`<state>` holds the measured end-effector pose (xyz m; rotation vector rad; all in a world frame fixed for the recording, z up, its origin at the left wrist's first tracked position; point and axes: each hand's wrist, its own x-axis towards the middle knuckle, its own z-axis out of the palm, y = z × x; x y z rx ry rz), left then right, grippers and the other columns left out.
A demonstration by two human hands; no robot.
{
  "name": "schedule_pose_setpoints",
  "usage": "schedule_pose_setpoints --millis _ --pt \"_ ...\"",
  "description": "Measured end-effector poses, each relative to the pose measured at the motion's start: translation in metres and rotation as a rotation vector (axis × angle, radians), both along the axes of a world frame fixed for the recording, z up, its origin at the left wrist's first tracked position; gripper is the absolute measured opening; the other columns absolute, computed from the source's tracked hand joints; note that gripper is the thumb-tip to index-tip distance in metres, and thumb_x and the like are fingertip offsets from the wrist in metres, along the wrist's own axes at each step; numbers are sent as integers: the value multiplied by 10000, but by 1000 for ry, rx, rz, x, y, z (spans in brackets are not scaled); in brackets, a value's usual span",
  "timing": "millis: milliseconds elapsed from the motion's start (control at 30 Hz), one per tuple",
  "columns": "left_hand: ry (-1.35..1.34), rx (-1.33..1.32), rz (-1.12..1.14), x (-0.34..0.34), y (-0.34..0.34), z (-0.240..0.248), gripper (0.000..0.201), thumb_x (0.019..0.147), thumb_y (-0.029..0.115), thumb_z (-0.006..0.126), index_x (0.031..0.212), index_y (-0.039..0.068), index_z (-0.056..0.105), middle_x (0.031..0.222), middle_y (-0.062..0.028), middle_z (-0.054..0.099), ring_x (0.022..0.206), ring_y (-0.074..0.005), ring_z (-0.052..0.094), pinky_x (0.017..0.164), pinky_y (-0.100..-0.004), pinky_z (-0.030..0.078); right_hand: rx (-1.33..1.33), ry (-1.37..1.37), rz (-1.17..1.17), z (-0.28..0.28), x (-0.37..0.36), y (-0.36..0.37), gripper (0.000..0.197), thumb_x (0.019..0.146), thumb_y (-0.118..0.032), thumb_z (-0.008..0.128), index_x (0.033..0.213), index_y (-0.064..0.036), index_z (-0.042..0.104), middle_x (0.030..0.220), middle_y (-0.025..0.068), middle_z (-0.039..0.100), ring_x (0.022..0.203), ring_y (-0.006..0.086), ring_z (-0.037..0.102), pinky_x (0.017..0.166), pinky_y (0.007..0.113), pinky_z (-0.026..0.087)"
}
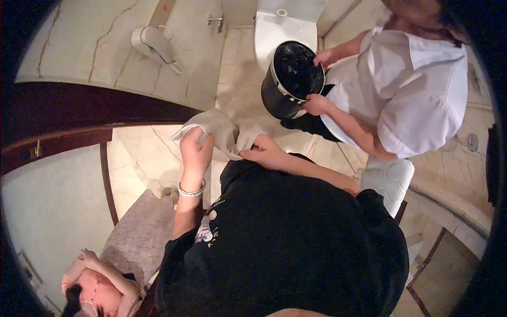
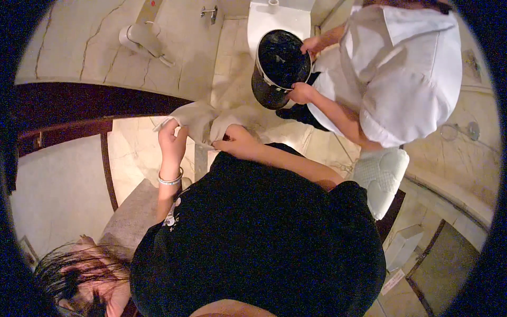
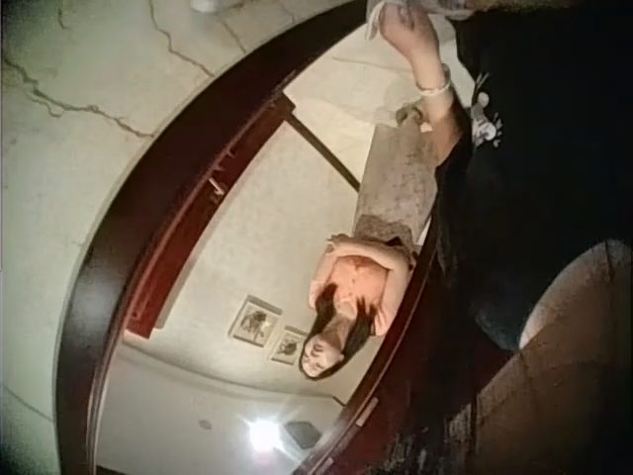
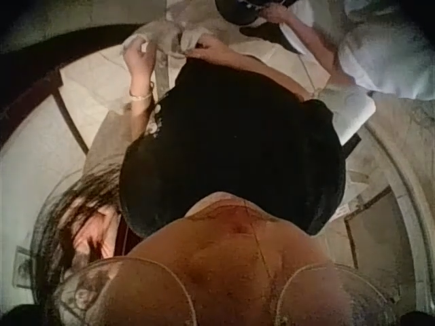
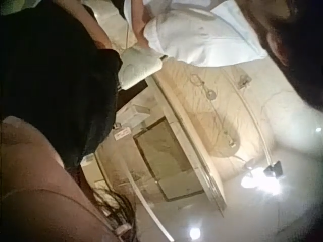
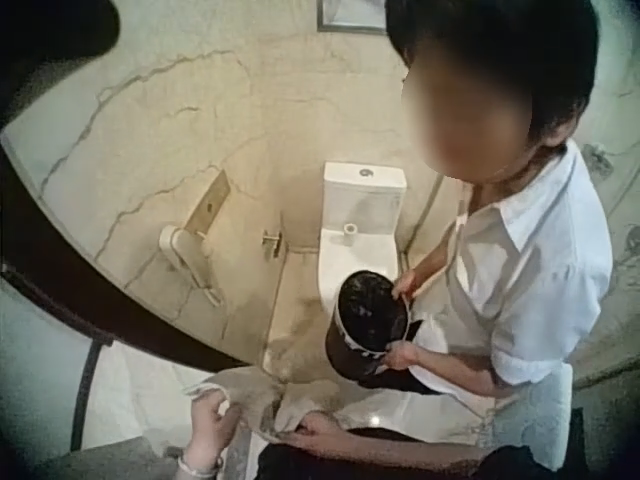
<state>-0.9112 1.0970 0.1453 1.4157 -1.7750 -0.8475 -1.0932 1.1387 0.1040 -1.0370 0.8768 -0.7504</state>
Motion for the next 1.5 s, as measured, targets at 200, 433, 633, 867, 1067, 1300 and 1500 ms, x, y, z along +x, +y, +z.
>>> schedule_pose_setpoints --millis 200,433,633,867,1067,1300,1500 --pt "190 288 42 -21 50 -24 87 763 75 521 753 -8 544 638 -19 518 601 -97 471 571 -237 385 -4 246 42 -17 -24 40 210 710 -189 587 805 -2 578 692 40 560 631 117 507 555 263 407" --pt "859 1209 46 -24 113 -73 544 810 564 317 732 59 504 525 -73 485 493 -168 472 490 -267 372 88 437 155 18 -27 74 253 695 -207 581 825 10 572 734 118 587 655 175 550 581 308 428" --pt "862 1347 78 -14 127 -94 471 811 504 387 910 52 476 599 -67 516 525 -180 495 485 -282 392 -31 159 -4 -10 -4 103 237 702 -161 574 879 -3 566 803 121 598 736 195 574 663 305 449" --pt "1074 1086 224 -14 130 -94 383 805 241 496 1106 14 426 1062 -95 513 966 -232 498 842 -364 388 -133 323 -105 -13 5 115 241 692 -151 570 882 -3 565 809 120 602 734 202 577 663 314 448" --pt "1198 1270 141 1 122 -83 384 776 217 487 1106 28 433 1080 -90 501 1011 -252 472 876 -395 373 12 250 -187 16 2 123 268 667 -175 574 875 -6 570 769 144 599 716 240 576 658 334 444" --pt "446 1029 -212 -5 128 -91 221 775 173 493 858 -19 562 754 -92 581 668 -183 557 588 -306 425 43 393 -53 32 -11 130 277 685 -188 565 891 -2 563 805 120 589 739 181 542 674 303 424" --pt "-105 812 -496 -48 133 -94 295 737 224 513 702 -67 545 568 -161 537 554 -244 547 528 -352 403 -113 536 -31 29 -43 143 315 686 -245 564 868 12 562 775 175 581 718 239 558 658 337 427"
